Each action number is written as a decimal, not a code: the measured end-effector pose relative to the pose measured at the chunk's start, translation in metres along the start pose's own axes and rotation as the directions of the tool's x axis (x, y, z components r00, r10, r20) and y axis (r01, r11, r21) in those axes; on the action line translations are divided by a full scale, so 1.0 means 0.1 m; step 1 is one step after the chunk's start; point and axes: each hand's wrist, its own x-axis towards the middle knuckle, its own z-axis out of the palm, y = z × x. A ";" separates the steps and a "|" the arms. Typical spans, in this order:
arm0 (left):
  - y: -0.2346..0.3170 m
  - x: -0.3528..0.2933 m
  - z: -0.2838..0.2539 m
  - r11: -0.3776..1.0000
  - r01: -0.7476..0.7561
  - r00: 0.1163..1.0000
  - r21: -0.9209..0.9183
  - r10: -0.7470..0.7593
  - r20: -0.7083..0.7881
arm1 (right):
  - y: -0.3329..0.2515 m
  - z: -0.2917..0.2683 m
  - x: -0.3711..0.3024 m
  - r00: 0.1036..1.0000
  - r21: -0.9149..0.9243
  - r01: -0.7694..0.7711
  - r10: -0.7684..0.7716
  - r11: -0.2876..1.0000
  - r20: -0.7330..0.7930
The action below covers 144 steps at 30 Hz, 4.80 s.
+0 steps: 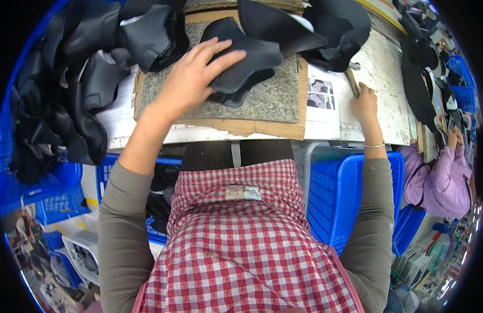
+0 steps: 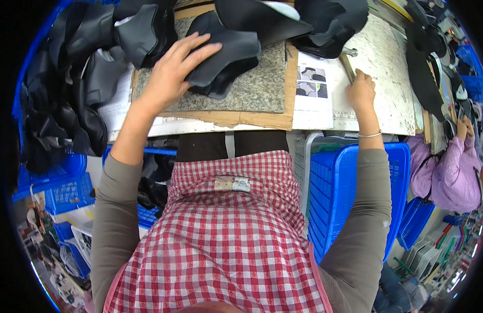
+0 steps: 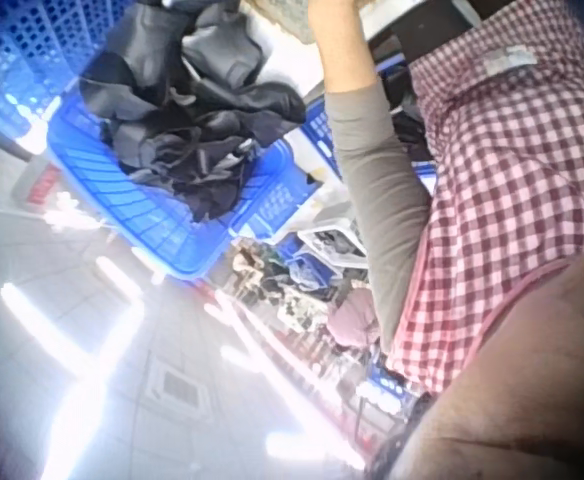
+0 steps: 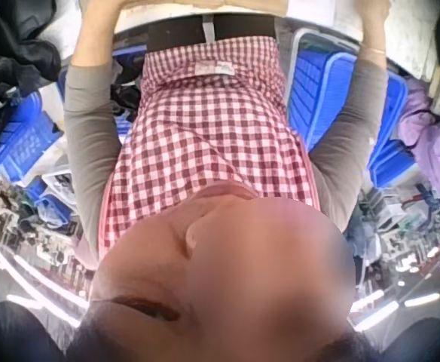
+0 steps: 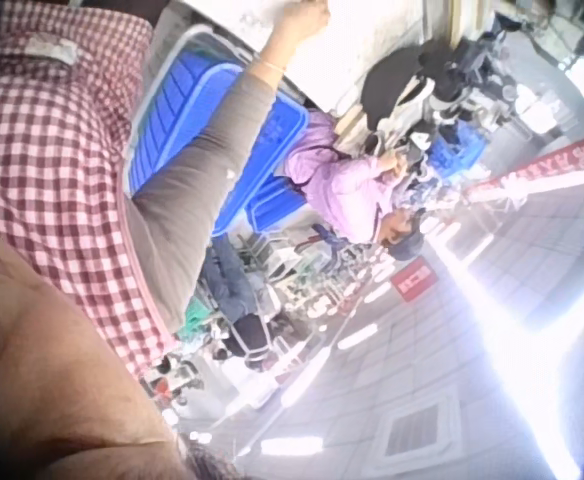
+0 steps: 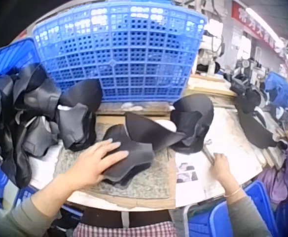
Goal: The person repeatedly picks up black shoe uppers from a blue basket, aligns and folds the edges, and uses a hammer to tap the seams on a workbench. The person turns the pieces over and continues hammering different edges, then places the finished pieces back on the bench.
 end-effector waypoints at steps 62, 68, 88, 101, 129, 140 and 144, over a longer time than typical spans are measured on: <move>0.10 -0.09 0.35 0.983 0.183 0.955 -0.027 -0.184 -0.231 | -1.81 -0.37 -0.86 0.783 0.353 0.609 -0.610 0.710 -0.122; 0.13 -0.18 0.48 0.971 0.239 0.937 -0.022 -0.237 -0.257 | -1.85 -0.40 -0.88 0.811 0.323 0.568 -0.581 0.757 -0.063; 0.86 -0.29 -0.32 0.069 0.227 0.664 -0.971 -0.741 0.103 | -2.66 -1.60 -1.05 0.543 0.203 0.831 -0.680 0.517 -0.492; 0.83 -0.86 -1.39 0.715 0.127 0.921 -0.688 -0.342 -0.185 | -2.12 -2.21 -0.84 0.483 0.772 0.628 -0.826 0.097 -0.289; 0.66 -0.74 -0.65 0.081 0.829 0.548 -0.553 0.078 0.833 | -2.27 -1.53 -1.99 0.658 0.903 0.185 -0.732 0.387 0.178; 0.78 -0.38 -0.86 0.522 0.717 0.406 -0.462 0.227 0.885 | -2.36 -1.49 -2.05 0.712 0.842 0.358 -0.701 0.404 0.034; 0.89 -0.34 -0.93 0.697 0.631 0.394 -0.341 0.091 0.915 | -2.38 -1.46 -2.11 0.735 0.847 0.326 -0.676 0.420 0.053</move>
